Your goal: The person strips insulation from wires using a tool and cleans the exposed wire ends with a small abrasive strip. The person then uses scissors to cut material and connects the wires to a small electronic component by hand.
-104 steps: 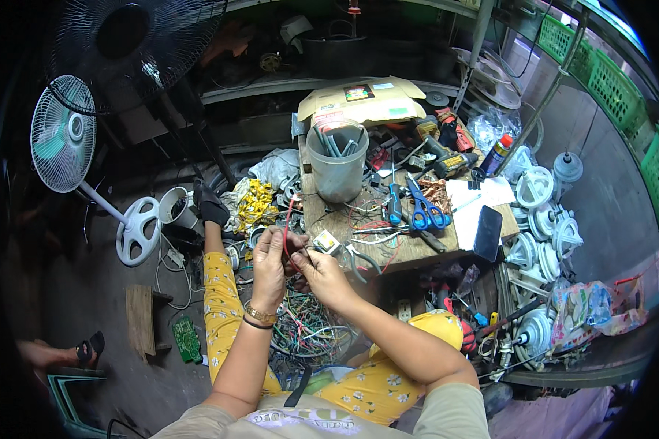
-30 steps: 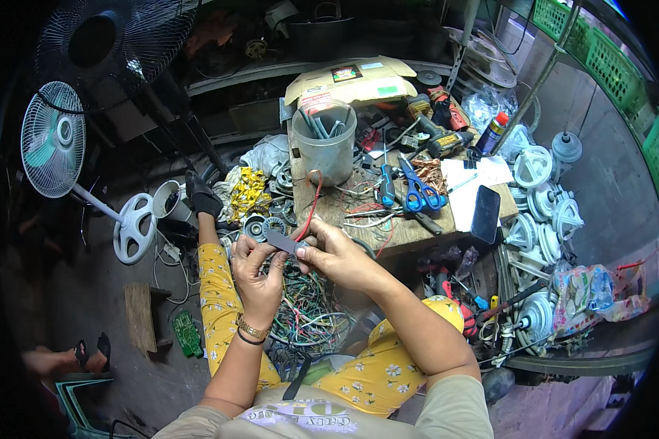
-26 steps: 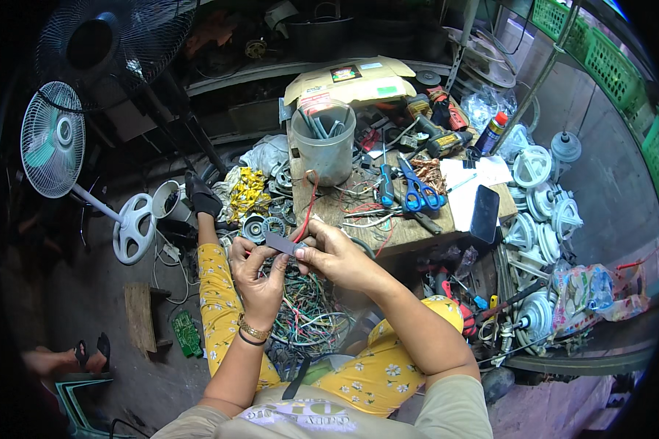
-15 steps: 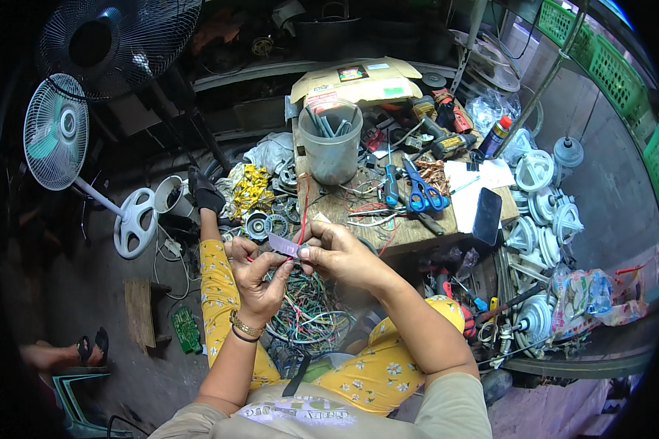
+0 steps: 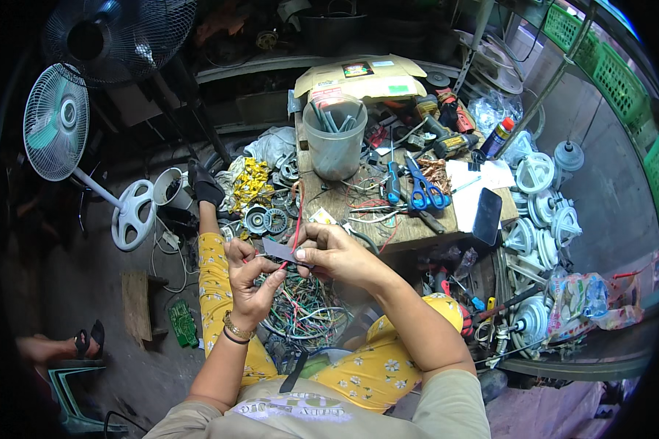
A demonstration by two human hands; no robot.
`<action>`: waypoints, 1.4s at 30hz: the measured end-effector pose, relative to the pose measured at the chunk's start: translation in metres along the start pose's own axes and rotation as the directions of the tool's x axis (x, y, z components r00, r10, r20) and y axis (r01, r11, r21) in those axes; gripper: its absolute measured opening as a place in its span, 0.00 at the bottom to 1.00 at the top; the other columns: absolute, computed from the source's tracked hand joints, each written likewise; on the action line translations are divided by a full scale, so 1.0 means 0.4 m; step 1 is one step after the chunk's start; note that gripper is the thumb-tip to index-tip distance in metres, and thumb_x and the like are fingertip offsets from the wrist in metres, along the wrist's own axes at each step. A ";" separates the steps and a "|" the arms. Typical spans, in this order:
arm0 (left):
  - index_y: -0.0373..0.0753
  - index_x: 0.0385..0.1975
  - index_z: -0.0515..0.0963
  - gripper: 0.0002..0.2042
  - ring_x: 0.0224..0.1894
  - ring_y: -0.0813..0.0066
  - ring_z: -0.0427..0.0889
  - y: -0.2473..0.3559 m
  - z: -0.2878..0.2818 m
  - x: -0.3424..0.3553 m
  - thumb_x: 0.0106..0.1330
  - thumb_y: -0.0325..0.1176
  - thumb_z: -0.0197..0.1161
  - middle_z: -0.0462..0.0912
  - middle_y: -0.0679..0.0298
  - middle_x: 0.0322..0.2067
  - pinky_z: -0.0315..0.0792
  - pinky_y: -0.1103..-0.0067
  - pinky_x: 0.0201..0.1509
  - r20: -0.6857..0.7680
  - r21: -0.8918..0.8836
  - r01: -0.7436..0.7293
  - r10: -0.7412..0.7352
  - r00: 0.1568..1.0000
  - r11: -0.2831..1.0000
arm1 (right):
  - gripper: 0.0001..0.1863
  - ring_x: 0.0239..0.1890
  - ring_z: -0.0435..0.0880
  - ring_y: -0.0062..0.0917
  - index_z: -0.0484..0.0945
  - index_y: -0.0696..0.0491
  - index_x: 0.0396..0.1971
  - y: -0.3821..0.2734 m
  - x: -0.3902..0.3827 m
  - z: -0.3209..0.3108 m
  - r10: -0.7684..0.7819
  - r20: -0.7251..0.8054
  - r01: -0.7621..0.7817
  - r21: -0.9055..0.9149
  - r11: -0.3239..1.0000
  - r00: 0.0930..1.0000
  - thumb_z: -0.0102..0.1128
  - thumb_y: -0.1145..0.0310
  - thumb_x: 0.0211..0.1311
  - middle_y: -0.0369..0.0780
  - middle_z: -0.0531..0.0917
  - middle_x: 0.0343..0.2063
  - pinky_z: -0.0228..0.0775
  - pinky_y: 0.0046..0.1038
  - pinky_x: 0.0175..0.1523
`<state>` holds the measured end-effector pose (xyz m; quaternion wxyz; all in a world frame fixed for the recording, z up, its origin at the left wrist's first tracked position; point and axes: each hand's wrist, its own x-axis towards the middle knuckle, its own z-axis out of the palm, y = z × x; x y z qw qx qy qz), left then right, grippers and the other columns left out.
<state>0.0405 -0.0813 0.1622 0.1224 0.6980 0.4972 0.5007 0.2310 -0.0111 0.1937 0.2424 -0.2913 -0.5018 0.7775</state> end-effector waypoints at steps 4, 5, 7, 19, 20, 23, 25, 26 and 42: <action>0.41 0.19 0.79 0.06 0.35 0.69 0.59 -0.011 0.012 -0.026 0.46 0.33 0.69 0.60 0.66 0.26 0.55 0.74 0.44 -0.008 -0.127 0.093 -0.095 0.995 0.988 | 0.12 0.17 0.70 0.11 0.73 0.56 0.39 0.009 0.007 -0.006 0.026 0.018 -0.026 -0.018 1.000 0.999 0.59 0.65 0.61 0.34 0.80 0.20 0.57 0.15 0.21; 0.40 0.19 0.79 0.06 0.35 0.69 0.59 -0.016 0.014 -0.032 0.47 0.33 0.69 0.61 0.66 0.26 0.55 0.74 0.45 -0.001 -0.151 0.117 -0.119 0.993 0.982 | 0.12 0.16 0.70 0.11 0.73 0.56 0.38 0.011 0.009 -0.007 0.031 0.025 -0.031 -0.013 0.999 0.999 0.59 0.65 0.61 0.34 0.80 0.20 0.57 0.15 0.21; 0.40 0.19 0.79 0.06 0.36 0.69 0.60 -0.024 0.015 -0.044 0.48 0.34 0.68 0.62 0.66 0.27 0.54 0.74 0.47 0.012 -0.213 0.164 -0.165 0.986 0.963 | 0.11 0.16 0.70 0.11 0.73 0.56 0.38 0.017 0.013 -0.007 0.036 0.035 -0.036 -0.001 0.999 0.999 0.59 0.65 0.62 0.34 0.80 0.20 0.58 0.15 0.21; 0.33 0.27 0.78 0.04 0.31 0.56 0.78 0.036 0.039 0.011 0.59 0.26 0.58 0.79 0.55 0.27 0.68 0.70 0.40 0.094 0.176 0.171 -0.190 0.977 0.969 | 0.08 0.18 0.68 0.11 0.73 0.55 0.39 0.056 0.038 -0.010 -0.041 -0.120 0.019 -0.177 0.984 0.992 0.55 0.68 0.64 0.31 0.77 0.20 0.58 0.15 0.23; 0.33 0.28 0.78 0.04 0.30 0.56 0.78 0.037 0.040 0.009 0.59 0.26 0.58 0.79 0.54 0.27 0.69 0.70 0.36 0.086 0.131 0.190 -0.202 0.976 0.973 | 0.08 0.18 0.68 0.11 0.73 0.55 0.39 0.054 0.035 -0.016 -0.022 -0.103 0.007 -0.147 0.989 0.994 0.55 0.68 0.64 0.31 0.77 0.20 0.58 0.15 0.23; 0.33 0.30 0.79 0.04 0.26 0.56 0.79 0.037 0.026 0.017 0.58 0.25 0.58 0.81 0.54 0.26 0.70 0.69 0.30 0.111 0.068 0.148 -0.155 0.982 0.987 | 0.09 0.17 0.69 0.11 0.74 0.56 0.39 0.051 0.027 -0.033 0.035 -0.075 -0.039 -0.056 0.998 0.997 0.56 0.67 0.63 0.32 0.78 0.20 0.57 0.15 0.22; 0.34 0.31 0.80 0.05 0.24 0.58 0.79 0.035 0.018 0.014 0.58 0.25 0.58 0.80 0.54 0.24 0.70 0.70 0.29 0.179 -0.006 0.194 -0.190 0.965 0.981 | 0.09 0.17 0.69 0.11 0.74 0.55 0.38 0.044 0.015 -0.033 0.044 -0.038 -0.047 -0.064 0.997 0.998 0.56 0.67 0.63 0.32 0.78 0.20 0.57 0.15 0.21; 0.34 0.31 0.80 0.05 0.23 0.59 0.78 0.036 0.013 0.017 0.58 0.25 0.58 0.80 0.54 0.23 0.69 0.71 0.29 0.213 -0.042 0.212 -0.199 0.957 0.976 | 0.09 0.17 0.68 0.11 0.75 0.55 0.38 0.039 0.010 -0.033 0.043 -0.021 -0.044 -0.069 0.997 0.999 0.56 0.66 0.63 0.32 0.78 0.19 0.57 0.15 0.21; 0.32 0.33 0.77 0.09 0.24 0.83 0.69 -0.054 -0.032 -0.071 0.68 0.29 0.51 0.75 0.69 0.24 0.65 0.84 0.29 0.604 -0.447 0.682 -0.367 0.707 0.579 | 0.13 0.21 0.72 0.13 0.73 0.58 0.40 0.005 0.012 -0.148 -0.024 -0.243 -0.007 -0.126 0.992 0.970 0.56 0.64 0.63 0.32 0.76 0.19 0.63 0.15 0.24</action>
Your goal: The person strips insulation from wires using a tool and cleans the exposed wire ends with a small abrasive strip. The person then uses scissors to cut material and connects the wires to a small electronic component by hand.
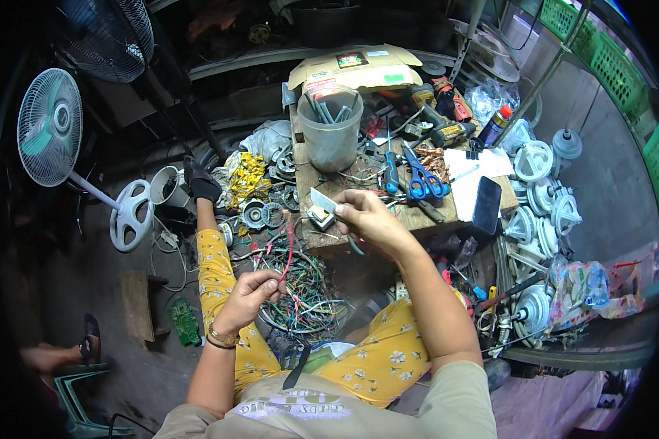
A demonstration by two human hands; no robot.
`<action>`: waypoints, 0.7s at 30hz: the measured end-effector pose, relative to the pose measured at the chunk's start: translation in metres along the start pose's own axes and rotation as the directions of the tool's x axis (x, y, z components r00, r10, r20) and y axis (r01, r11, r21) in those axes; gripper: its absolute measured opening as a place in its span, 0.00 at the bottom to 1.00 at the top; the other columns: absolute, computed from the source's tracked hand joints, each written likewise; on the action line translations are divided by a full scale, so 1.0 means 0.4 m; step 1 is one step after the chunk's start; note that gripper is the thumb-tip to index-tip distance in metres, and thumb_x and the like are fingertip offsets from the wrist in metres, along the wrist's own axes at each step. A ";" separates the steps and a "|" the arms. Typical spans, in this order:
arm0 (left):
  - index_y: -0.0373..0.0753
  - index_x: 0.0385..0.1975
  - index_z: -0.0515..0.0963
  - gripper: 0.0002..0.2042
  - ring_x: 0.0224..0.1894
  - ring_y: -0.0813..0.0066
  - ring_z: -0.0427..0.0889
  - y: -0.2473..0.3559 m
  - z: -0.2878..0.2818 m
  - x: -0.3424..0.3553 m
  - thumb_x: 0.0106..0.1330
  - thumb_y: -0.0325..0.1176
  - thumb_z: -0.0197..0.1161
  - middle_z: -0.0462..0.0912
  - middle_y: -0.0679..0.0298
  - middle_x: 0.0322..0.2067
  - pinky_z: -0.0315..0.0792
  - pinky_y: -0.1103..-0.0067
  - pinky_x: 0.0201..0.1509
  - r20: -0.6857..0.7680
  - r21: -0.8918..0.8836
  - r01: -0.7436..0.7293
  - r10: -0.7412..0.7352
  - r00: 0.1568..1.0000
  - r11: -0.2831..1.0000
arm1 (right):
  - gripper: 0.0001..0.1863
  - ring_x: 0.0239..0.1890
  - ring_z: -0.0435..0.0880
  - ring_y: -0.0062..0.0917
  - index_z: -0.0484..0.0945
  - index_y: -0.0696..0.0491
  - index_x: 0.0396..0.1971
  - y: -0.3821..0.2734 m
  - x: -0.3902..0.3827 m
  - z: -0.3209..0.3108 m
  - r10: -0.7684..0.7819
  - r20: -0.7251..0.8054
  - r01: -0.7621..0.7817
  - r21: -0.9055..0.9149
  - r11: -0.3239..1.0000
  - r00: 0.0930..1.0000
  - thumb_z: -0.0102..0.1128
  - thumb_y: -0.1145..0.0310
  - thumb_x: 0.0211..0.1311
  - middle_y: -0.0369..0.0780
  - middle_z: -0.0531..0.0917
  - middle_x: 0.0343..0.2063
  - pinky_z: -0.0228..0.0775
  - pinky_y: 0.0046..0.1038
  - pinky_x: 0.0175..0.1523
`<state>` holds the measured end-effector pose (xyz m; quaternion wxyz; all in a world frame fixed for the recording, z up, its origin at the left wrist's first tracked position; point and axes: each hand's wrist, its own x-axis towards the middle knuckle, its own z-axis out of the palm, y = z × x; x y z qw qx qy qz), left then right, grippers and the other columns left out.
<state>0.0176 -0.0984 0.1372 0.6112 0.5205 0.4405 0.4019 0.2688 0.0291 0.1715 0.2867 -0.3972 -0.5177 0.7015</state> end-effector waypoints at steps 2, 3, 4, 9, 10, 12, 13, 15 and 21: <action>0.33 0.33 0.77 0.09 0.24 0.84 0.69 -0.018 -0.003 0.010 0.68 0.29 0.50 0.75 0.69 0.22 0.64 0.84 0.28 -0.101 0.158 -0.021 0.037 0.994 0.987 | 0.12 0.22 0.73 0.14 0.72 0.58 0.41 -0.004 -0.017 0.042 0.012 0.018 -0.012 -0.014 1.000 1.000 0.54 0.65 0.65 0.32 0.75 0.21 0.65 0.17 0.26; 0.34 0.35 0.77 0.09 0.22 0.82 0.69 -0.013 -0.005 0.022 0.68 0.29 0.49 0.75 0.67 0.20 0.62 0.82 0.26 -0.136 0.279 -0.003 0.042 0.990 0.960 | 0.12 0.23 0.73 0.14 0.71 0.57 0.41 0.017 -0.018 0.058 -0.017 0.098 0.013 0.041 0.999 0.995 0.54 0.65 0.65 0.33 0.76 0.22 0.65 0.17 0.28; 0.34 0.35 0.78 0.09 0.21 0.81 0.69 -0.004 0.000 0.031 0.68 0.28 0.49 0.75 0.66 0.20 0.62 0.81 0.26 -0.184 0.338 -0.026 0.093 0.979 0.941 | 0.13 0.24 0.74 0.15 0.70 0.57 0.42 0.032 -0.015 0.067 -0.050 0.177 0.033 0.098 0.995 0.983 0.54 0.64 0.65 0.34 0.76 0.24 0.66 0.18 0.29; 0.36 0.37 0.79 0.08 0.20 0.71 0.72 0.018 0.035 0.057 0.65 0.30 0.54 0.79 0.59 0.22 0.64 0.76 0.27 -0.318 0.526 -0.119 0.324 0.891 0.842 | 0.09 0.28 0.72 0.13 0.69 0.55 0.43 0.023 -0.026 0.086 0.026 0.212 -0.066 0.183 0.981 0.977 0.51 0.67 0.67 0.32 0.75 0.27 0.66 0.16 0.32; 0.36 0.37 0.79 0.08 0.20 0.70 0.73 0.013 0.040 0.064 0.65 0.31 0.55 0.79 0.59 0.23 0.65 0.75 0.27 -0.316 0.565 -0.165 0.397 0.862 0.808 | 0.13 0.26 0.75 0.15 0.69 0.57 0.42 0.033 -0.018 0.083 0.013 0.244 -0.038 0.099 0.994 0.970 0.55 0.65 0.65 0.34 0.76 0.26 0.69 0.19 0.31; 0.39 0.34 0.80 0.06 0.26 0.64 0.75 0.051 0.059 0.061 0.63 0.32 0.57 0.80 0.60 0.25 0.63 0.71 0.35 -0.319 0.642 -0.093 0.376 0.870 0.761 | 0.14 0.26 0.74 0.14 0.67 0.57 0.46 0.020 -0.027 0.106 0.028 0.268 -0.040 0.038 0.998 0.963 0.55 0.66 0.65 0.34 0.76 0.26 0.67 0.18 0.29; 0.39 0.32 0.80 0.06 0.27 0.64 0.75 0.056 0.061 0.062 0.62 0.32 0.57 0.81 0.61 0.26 0.62 0.70 0.37 -0.293 0.726 -0.081 0.414 0.862 0.683 | 0.15 0.26 0.73 0.13 0.65 0.56 0.47 0.015 -0.030 0.119 0.028 0.263 -0.048 0.070 0.996 0.964 0.54 0.67 0.65 0.33 0.76 0.26 0.64 0.17 0.28; 0.41 0.28 0.79 0.03 0.31 0.63 0.74 0.060 0.066 0.067 0.59 0.32 0.59 0.80 0.63 0.26 0.56 0.69 0.40 -0.229 0.821 -0.095 0.477 0.848 0.564 | 0.15 0.27 0.73 0.13 0.65 0.56 0.47 0.007 -0.033 0.129 0.023 0.273 -0.039 0.054 0.998 0.962 0.53 0.67 0.66 0.33 0.76 0.26 0.62 0.16 0.29; 0.40 0.25 0.77 0.03 0.30 0.62 0.72 0.094 0.088 0.073 0.56 0.30 0.60 0.77 0.62 0.24 0.56 0.68 0.40 -0.124 0.861 -0.200 0.574 0.810 0.468 | 0.12 0.27 0.73 0.12 0.67 0.57 0.45 0.020 -0.036 0.111 -0.018 0.269 0.024 -0.021 0.999 0.963 0.53 0.68 0.66 0.31 0.75 0.26 0.60 0.14 0.29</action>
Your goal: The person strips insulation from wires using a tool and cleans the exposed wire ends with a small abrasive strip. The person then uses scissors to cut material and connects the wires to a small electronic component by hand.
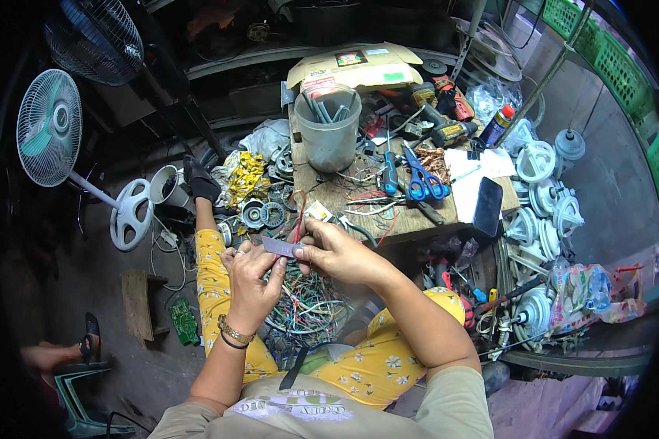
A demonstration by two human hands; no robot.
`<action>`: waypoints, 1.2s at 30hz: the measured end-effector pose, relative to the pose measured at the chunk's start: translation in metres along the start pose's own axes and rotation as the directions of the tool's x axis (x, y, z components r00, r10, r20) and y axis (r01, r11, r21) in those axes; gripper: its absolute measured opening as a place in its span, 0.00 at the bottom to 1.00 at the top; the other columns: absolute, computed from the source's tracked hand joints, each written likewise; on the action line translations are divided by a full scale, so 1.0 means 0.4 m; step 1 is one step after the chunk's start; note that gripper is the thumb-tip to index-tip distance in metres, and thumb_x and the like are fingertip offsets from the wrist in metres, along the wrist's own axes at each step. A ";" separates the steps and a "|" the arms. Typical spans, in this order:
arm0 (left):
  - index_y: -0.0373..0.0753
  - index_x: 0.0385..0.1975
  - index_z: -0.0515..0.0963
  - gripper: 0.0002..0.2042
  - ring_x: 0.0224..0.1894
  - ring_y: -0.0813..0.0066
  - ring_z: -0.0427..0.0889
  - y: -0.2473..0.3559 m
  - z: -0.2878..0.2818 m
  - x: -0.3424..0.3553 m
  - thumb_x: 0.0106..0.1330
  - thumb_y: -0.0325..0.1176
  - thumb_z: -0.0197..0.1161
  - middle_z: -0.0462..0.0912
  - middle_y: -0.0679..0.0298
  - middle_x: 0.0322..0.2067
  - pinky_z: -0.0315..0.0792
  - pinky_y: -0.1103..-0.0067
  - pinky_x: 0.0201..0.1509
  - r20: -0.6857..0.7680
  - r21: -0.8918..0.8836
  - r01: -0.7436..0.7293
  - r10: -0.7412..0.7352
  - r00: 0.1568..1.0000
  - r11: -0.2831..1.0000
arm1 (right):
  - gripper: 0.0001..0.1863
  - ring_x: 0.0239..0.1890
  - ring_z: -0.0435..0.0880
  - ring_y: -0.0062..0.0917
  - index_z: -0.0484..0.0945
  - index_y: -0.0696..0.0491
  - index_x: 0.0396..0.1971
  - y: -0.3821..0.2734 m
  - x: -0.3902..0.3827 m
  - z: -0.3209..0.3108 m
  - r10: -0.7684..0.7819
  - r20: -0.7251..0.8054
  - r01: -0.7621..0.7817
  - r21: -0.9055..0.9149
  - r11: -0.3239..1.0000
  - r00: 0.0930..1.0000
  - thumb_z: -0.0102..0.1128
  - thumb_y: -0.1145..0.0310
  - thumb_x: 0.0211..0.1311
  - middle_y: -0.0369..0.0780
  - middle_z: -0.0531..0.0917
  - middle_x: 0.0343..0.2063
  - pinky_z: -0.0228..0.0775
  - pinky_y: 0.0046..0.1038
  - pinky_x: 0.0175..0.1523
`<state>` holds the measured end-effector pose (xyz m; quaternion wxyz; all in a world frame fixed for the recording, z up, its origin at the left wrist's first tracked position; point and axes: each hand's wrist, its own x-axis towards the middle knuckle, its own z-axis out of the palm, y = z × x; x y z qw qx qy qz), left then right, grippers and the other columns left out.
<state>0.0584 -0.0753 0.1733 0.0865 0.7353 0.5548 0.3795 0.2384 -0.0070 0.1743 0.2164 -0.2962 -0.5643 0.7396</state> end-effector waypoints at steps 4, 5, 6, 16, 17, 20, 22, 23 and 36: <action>0.44 0.23 0.77 0.02 0.30 0.66 0.70 0.012 -0.008 0.002 0.54 0.31 0.63 0.74 0.67 0.24 0.52 0.67 0.40 -0.022 0.102 -0.024 0.026 0.999 0.994 | 0.12 0.26 0.73 0.10 0.69 0.57 0.45 -0.011 -0.007 -0.002 0.021 -0.014 -0.022 -0.007 1.000 1.000 0.53 0.68 0.66 0.31 0.76 0.26 0.59 0.14 0.27; 0.44 0.22 0.77 0.02 0.30 0.66 0.69 0.010 -0.006 0.002 0.53 0.31 0.63 0.73 0.67 0.23 0.52 0.67 0.40 -0.035 0.100 -0.028 0.032 0.999 0.995 | 0.12 0.25 0.72 0.10 0.69 0.57 0.45 -0.015 -0.008 -0.001 0.031 -0.015 -0.031 -0.009 0.999 0.999 0.53 0.68 0.66 0.31 0.76 0.26 0.58 0.13 0.26; 0.44 0.22 0.76 0.03 0.30 0.66 0.69 0.006 -0.002 -0.001 0.53 0.30 0.63 0.72 0.67 0.23 0.51 0.67 0.40 -0.047 0.097 -0.032 0.037 0.998 0.995 | 0.11 0.25 0.72 0.10 0.69 0.56 0.45 -0.016 -0.009 -0.001 0.031 -0.016 -0.031 -0.009 0.999 0.999 0.53 0.67 0.66 0.31 0.76 0.25 0.58 0.13 0.26; 0.44 0.20 0.76 0.05 0.29 0.68 0.67 -0.011 -0.001 -0.019 0.48 0.26 0.65 0.70 0.70 0.22 0.50 0.69 0.39 -0.138 0.102 -0.134 0.148 0.979 0.986 | 0.10 0.20 0.69 0.10 0.70 0.56 0.39 -0.023 -0.011 0.014 0.049 -0.035 -0.047 0.056 0.997 0.998 0.55 0.67 0.65 0.32 0.77 0.21 0.56 0.14 0.22; 0.44 0.22 0.77 0.05 0.29 0.68 0.68 -0.012 -0.004 -0.020 0.47 0.26 0.65 0.71 0.71 0.22 0.50 0.69 0.39 -0.127 0.106 -0.139 0.152 0.980 0.985 | 0.09 0.19 0.70 0.10 0.70 0.55 0.38 -0.020 -0.009 0.013 0.053 -0.040 -0.050 0.061 0.997 0.998 0.55 0.67 0.65 0.32 0.77 0.21 0.56 0.14 0.22; 0.45 0.26 0.80 0.07 0.29 0.69 0.68 -0.012 -0.015 -0.021 0.47 0.25 0.65 0.71 0.72 0.22 0.51 0.69 0.40 -0.101 0.115 -0.152 0.164 0.981 0.982 | 0.09 0.19 0.69 0.10 0.71 0.56 0.38 -0.012 -0.005 0.013 0.064 -0.050 -0.062 0.040 0.997 0.997 0.56 0.67 0.64 0.32 0.77 0.20 0.57 0.14 0.21; 0.46 0.29 0.81 0.09 0.29 0.69 0.68 -0.007 -0.025 -0.021 0.47 0.25 0.65 0.71 0.72 0.22 0.52 0.69 0.40 -0.095 0.121 -0.163 0.175 0.980 0.979 | 0.09 0.18 0.69 0.10 0.71 0.56 0.38 -0.015 -0.004 0.017 0.078 -0.057 -0.076 0.043 0.996 0.995 0.56 0.67 0.64 0.32 0.77 0.20 0.56 0.14 0.21; 0.46 0.29 0.81 0.09 0.29 0.69 0.68 -0.007 -0.028 -0.022 0.47 0.25 0.64 0.71 0.72 0.21 0.52 0.69 0.40 -0.086 0.144 -0.172 0.185 0.979 0.975 | 0.10 0.18 0.69 0.10 0.71 0.56 0.39 -0.016 -0.003 0.018 0.085 -0.060 -0.083 0.046 0.996 0.995 0.56 0.66 0.64 0.32 0.77 0.20 0.56 0.14 0.21; 0.43 0.28 0.81 0.08 0.28 0.70 0.66 -0.011 -0.025 -0.040 0.47 0.25 0.66 0.69 0.70 0.19 0.52 0.72 0.39 -0.054 0.128 -0.146 0.154 0.987 0.981 | 0.11 0.18 0.71 0.11 0.72 0.56 0.39 0.002 0.010 0.006 0.061 -0.058 -0.056 0.089 0.994 0.996 0.57 0.65 0.63 0.33 0.79 0.21 0.60 0.14 0.22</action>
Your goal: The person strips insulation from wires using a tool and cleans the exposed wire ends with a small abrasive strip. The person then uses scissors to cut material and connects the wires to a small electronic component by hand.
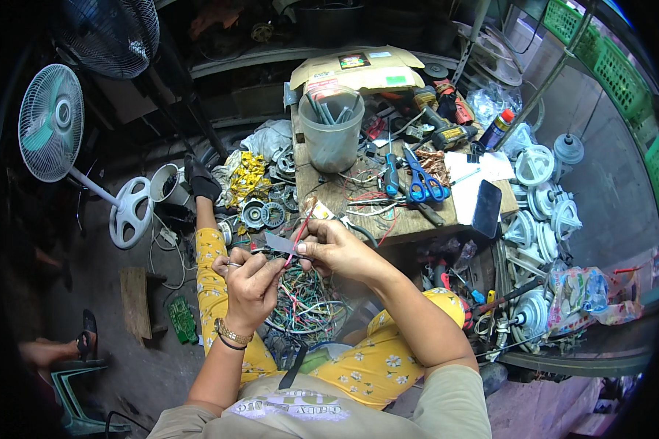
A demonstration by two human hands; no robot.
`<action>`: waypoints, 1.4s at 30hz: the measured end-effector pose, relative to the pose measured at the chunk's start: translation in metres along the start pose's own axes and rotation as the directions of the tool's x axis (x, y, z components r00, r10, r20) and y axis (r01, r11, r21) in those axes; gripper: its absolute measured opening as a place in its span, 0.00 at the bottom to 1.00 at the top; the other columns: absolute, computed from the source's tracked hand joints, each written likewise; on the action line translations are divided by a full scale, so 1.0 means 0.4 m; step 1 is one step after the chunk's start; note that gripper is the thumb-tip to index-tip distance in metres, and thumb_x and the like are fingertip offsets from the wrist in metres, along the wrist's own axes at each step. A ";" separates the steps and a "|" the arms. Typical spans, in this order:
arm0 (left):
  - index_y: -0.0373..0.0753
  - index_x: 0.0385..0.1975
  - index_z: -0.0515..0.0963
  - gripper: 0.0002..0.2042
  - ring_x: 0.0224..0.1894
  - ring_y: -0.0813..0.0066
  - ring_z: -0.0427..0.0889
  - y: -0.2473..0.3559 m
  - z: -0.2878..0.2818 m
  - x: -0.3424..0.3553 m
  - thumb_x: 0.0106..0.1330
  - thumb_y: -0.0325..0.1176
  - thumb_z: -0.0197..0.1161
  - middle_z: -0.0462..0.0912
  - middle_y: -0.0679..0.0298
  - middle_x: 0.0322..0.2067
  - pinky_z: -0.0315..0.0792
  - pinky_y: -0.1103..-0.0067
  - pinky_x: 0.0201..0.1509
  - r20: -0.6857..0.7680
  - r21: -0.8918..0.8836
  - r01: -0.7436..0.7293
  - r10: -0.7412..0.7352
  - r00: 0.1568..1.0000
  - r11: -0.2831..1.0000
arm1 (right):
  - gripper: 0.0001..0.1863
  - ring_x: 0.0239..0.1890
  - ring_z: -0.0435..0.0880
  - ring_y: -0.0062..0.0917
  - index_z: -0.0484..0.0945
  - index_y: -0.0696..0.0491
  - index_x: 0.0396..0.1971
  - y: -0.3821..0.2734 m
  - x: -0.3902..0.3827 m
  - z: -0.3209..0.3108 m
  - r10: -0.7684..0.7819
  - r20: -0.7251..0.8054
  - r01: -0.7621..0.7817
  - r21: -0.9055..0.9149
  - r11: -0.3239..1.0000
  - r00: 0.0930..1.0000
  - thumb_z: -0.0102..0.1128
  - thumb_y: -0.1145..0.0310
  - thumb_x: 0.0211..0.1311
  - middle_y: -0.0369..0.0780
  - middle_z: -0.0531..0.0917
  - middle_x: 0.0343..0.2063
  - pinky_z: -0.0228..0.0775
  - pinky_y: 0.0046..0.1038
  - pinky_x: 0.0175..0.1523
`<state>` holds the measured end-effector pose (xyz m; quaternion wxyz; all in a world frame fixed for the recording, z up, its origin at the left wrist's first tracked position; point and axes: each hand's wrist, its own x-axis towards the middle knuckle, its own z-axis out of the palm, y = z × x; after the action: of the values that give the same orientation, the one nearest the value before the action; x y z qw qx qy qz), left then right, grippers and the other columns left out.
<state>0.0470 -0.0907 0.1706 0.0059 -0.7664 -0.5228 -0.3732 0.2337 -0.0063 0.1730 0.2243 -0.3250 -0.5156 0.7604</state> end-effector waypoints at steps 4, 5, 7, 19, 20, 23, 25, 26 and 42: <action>0.42 0.31 0.81 0.09 0.27 0.68 0.69 0.002 -0.001 0.003 0.48 0.25 0.65 0.71 0.69 0.20 0.58 0.73 0.33 0.003 -0.029 -0.017 0.017 1.000 0.999 | 0.11 0.21 0.73 0.11 0.72 0.56 0.40 -0.004 0.000 -0.008 0.007 -0.012 -0.007 -0.018 1.000 1.000 0.57 0.66 0.63 0.33 0.79 0.21 0.62 0.14 0.23; 0.42 0.31 0.81 0.09 0.27 0.68 0.68 0.005 -0.003 0.004 0.49 0.25 0.65 0.71 0.69 0.20 0.58 0.73 0.32 0.005 -0.017 -0.018 0.018 1.000 1.000 | 0.11 0.21 0.73 0.11 0.72 0.56 0.40 -0.004 0.000 -0.010 0.008 -0.018 -0.009 -0.021 1.000 1.000 0.57 0.66 0.63 0.33 0.78 0.21 0.62 0.14 0.23; 0.42 0.31 0.81 0.09 0.27 0.68 0.68 0.012 -0.005 0.006 0.49 0.25 0.65 0.71 0.69 0.19 0.58 0.73 0.32 0.010 0.005 -0.022 0.022 1.000 1.000 | 0.11 0.22 0.74 0.12 0.72 0.57 0.40 -0.008 -0.003 -0.012 0.018 -0.043 -0.017 0.011 1.000 0.999 0.57 0.67 0.63 0.33 0.79 0.22 0.63 0.14 0.23; 0.44 0.28 0.81 0.05 0.28 0.71 0.67 0.036 0.005 -0.023 0.52 0.29 0.65 0.72 0.71 0.19 0.50 0.70 0.40 0.013 -0.045 0.111 -0.111 0.994 0.993 | 0.10 0.23 0.76 0.13 0.74 0.58 0.38 -0.013 -0.003 -0.054 -0.014 -0.057 0.011 -0.037 0.999 0.998 0.58 0.67 0.63 0.33 0.79 0.22 0.65 0.15 0.24; 0.44 0.28 0.81 0.05 0.28 0.71 0.67 0.035 0.006 -0.026 0.52 0.29 0.64 0.72 0.71 0.19 0.50 0.70 0.40 0.019 -0.051 0.117 -0.116 0.993 0.992 | 0.10 0.23 0.76 0.13 0.74 0.58 0.38 -0.012 -0.002 -0.056 -0.016 -0.053 0.014 -0.034 0.999 0.998 0.58 0.67 0.63 0.33 0.79 0.22 0.65 0.15 0.24; 0.45 0.28 0.81 0.04 0.28 0.71 0.67 0.037 0.006 -0.032 0.53 0.29 0.64 0.72 0.72 0.19 0.49 0.69 0.41 0.039 -0.055 0.128 -0.126 0.991 0.990 | 0.08 0.19 0.73 0.12 0.74 0.56 0.36 -0.010 -0.001 -0.057 -0.017 -0.065 0.015 -0.037 0.999 0.998 0.57 0.67 0.63 0.33 0.79 0.20 0.62 0.15 0.22; 0.45 0.28 0.81 0.04 0.28 0.71 0.67 0.045 0.004 -0.030 0.53 0.29 0.64 0.72 0.71 0.20 0.49 0.69 0.41 0.054 -0.042 0.127 -0.124 0.991 0.991 | 0.07 0.17 0.71 0.12 0.73 0.55 0.36 -0.009 0.000 -0.056 -0.023 -0.069 0.021 -0.034 0.999 0.997 0.57 0.68 0.63 0.33 0.79 0.19 0.60 0.15 0.20; 0.45 0.28 0.81 0.04 0.29 0.71 0.67 0.052 0.001 -0.029 0.53 0.30 0.63 0.72 0.71 0.19 0.50 0.70 0.40 0.059 -0.034 0.137 -0.135 0.989 0.990 | 0.07 0.17 0.71 0.12 0.74 0.55 0.36 -0.009 -0.001 -0.056 -0.029 -0.066 0.028 -0.028 0.999 0.997 0.57 0.68 0.63 0.33 0.79 0.19 0.61 0.15 0.20; 0.42 0.32 0.80 0.07 0.30 0.67 0.75 -0.028 0.091 -0.049 0.63 0.34 0.55 0.78 0.65 0.20 0.57 0.70 0.45 0.158 -0.110 0.332 -0.313 0.937 0.937 | 0.45 0.28 0.76 0.18 0.50 0.55 0.65 -0.054 -0.049 -0.100 0.018 -0.036 -0.028 -0.306 0.952 0.999 0.66 0.55 0.55 0.39 0.79 0.31 0.66 0.19 0.30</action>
<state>0.0552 -0.0867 0.1290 -0.1435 -0.6927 -0.6143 -0.3497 0.2763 0.0139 0.1879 0.1709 -0.3741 -0.6198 0.6684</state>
